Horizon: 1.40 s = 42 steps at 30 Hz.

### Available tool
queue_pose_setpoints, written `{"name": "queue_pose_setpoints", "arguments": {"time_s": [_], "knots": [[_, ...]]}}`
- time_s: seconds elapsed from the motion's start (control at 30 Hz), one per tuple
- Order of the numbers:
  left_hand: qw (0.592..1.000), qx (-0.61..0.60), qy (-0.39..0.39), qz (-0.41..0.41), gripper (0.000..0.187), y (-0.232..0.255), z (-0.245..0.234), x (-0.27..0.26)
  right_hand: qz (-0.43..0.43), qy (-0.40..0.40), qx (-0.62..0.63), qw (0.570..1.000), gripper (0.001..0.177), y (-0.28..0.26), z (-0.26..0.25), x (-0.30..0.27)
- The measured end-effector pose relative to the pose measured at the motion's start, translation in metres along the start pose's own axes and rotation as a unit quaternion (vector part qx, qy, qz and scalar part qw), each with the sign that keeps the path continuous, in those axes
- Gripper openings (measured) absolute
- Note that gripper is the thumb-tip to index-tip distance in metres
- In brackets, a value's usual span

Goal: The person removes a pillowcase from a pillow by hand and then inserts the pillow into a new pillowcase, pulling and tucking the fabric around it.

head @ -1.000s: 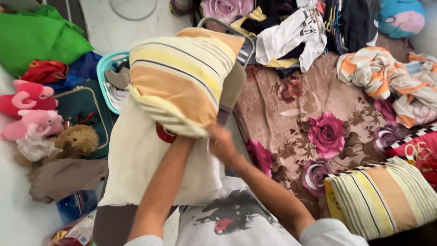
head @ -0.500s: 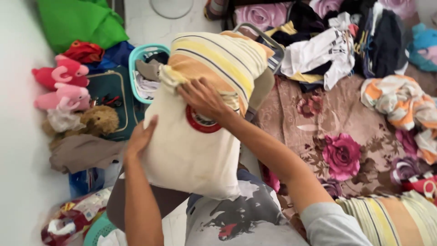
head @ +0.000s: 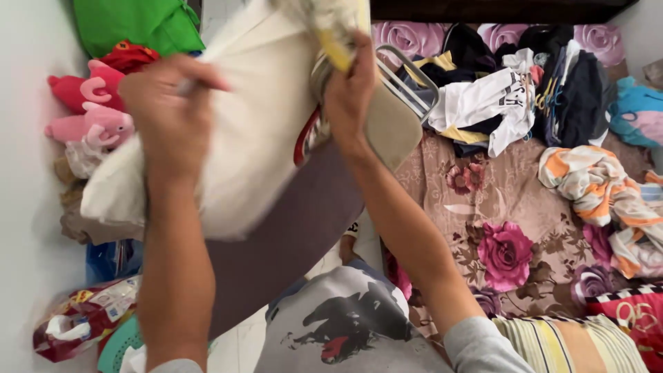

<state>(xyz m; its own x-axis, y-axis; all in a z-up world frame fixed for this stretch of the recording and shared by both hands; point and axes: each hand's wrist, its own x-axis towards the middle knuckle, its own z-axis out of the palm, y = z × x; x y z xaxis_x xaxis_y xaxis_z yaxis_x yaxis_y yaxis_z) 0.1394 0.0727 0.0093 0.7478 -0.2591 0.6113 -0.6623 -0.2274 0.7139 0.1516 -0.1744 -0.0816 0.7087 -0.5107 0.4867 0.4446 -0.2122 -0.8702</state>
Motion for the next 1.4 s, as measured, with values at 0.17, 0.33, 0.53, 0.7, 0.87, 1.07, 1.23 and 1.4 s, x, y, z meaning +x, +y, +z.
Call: {"name": "queue_pose_setpoints", "arguments": {"time_s": [0.17, 0.33, 0.53, 0.7, 0.87, 1.07, 1.23, 1.4], "knots": [[0.932, 0.244, -0.169, 0.208, 0.004, 0.064, 0.087, -0.037, -0.093, 0.056, -0.049, 0.993, 0.032, 0.023, -0.035, 0.006], [0.879, 0.324, -0.335, 0.099, 0.006, 0.042, 0.171, -0.136, 0.212, 0.120, -0.046, 0.969, 0.035, 0.078, -0.094, -0.068], [0.893, 0.289, -0.342, 0.051, 0.023, -0.008, 0.174, -0.158, 0.026, 0.070, -0.454, 0.888, 0.034, 0.126, -0.156, -0.125], [0.907, 0.318, -0.264, 0.087, 0.060, -0.037, 0.210, -0.104, 0.032, 0.071, -0.374, 0.924, 0.023, 0.123, -0.160, -0.097], [0.872, 0.350, -0.336, -0.072, 0.075, -0.047, 0.247, -0.073, 0.164, 0.028, -0.154, 0.974, 0.015, 0.146, -0.172, -0.067], [0.866, 0.442, -0.231, -0.029, 0.101, -0.041, 0.258, -0.071, 0.181, -0.025, -0.054, 0.982, 0.019, 0.124, -0.177, -0.087], [0.882, 0.393, -0.256, -0.052, 0.066, -0.060, 0.278, -0.083, 0.267, -0.119, -0.007, 0.956, 0.046, 0.080, -0.177, -0.072], [0.894, 0.383, -0.234, 0.018, 0.049, -0.088, 0.293, -0.084, 0.125, -0.074, -0.346, 0.927, 0.018, 0.098, -0.176, -0.057]]}}
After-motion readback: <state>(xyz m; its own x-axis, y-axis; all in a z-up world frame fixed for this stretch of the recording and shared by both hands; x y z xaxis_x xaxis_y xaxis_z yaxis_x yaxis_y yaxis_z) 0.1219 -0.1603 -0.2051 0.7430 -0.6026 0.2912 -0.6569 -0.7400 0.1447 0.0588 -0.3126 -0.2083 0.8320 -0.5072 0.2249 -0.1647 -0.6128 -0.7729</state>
